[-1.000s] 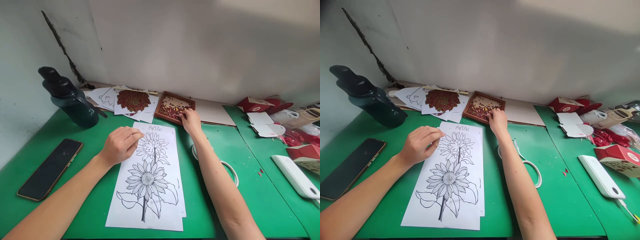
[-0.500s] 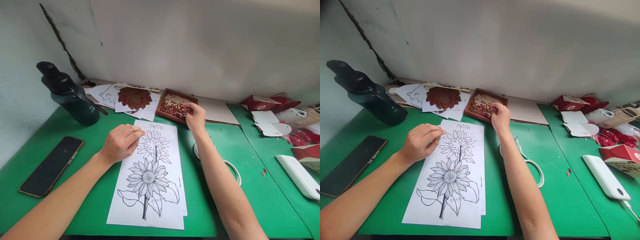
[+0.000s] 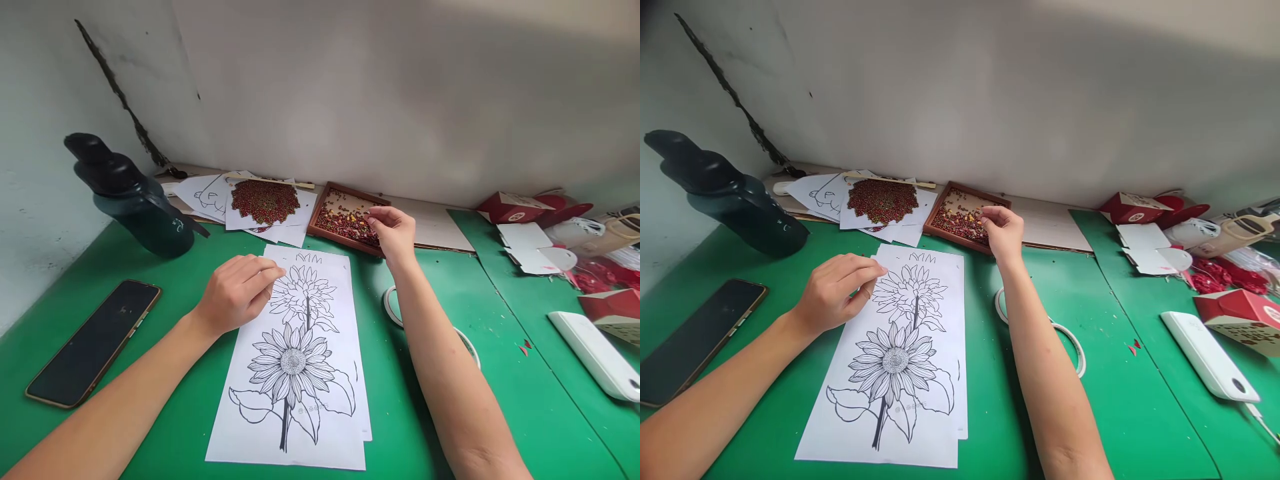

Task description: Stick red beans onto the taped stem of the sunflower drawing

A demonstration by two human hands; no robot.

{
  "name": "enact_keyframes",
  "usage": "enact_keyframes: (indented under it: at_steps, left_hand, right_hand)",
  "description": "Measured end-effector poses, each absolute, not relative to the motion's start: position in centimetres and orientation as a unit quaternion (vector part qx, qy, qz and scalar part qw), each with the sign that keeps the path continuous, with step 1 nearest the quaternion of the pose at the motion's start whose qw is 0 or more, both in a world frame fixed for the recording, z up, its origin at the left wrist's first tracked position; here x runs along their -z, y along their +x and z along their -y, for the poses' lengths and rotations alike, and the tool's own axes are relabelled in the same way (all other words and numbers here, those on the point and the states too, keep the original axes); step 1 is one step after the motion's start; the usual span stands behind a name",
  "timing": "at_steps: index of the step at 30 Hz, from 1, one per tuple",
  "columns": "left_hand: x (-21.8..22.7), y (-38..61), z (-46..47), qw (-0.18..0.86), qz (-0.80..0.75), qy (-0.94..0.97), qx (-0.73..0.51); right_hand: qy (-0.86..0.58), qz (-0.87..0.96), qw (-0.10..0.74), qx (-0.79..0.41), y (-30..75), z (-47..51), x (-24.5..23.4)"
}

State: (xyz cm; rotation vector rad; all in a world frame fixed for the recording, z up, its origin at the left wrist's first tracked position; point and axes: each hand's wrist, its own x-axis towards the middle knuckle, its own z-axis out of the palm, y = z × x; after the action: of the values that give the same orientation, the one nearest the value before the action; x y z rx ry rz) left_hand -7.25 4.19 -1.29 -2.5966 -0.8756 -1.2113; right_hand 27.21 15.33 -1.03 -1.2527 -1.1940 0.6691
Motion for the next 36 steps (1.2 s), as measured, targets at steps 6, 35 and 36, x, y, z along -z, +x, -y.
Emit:
enact_keyframes:
  at_steps: [6, 35, 36]
  left_hand:
    - [1.2, -7.2, -4.2, 0.072, 0.29, -0.866, 0.401]
    - [1.7, -6.5, -3.6, 0.001, 0.288, -0.912, 0.29]
    - [1.8, -6.4, -3.6, -0.004, 0.287, -0.914, 0.286]
  right_hand:
    - [-0.498, 0.529, 0.582, -0.366, 26.0, -14.1, -1.5]
    - [-0.392, 0.827, 0.343, -0.212, 17.2, 1.2, 2.7]
    - [-0.39, 0.83, 0.338, -0.214, 17.1, 1.3, 2.7]
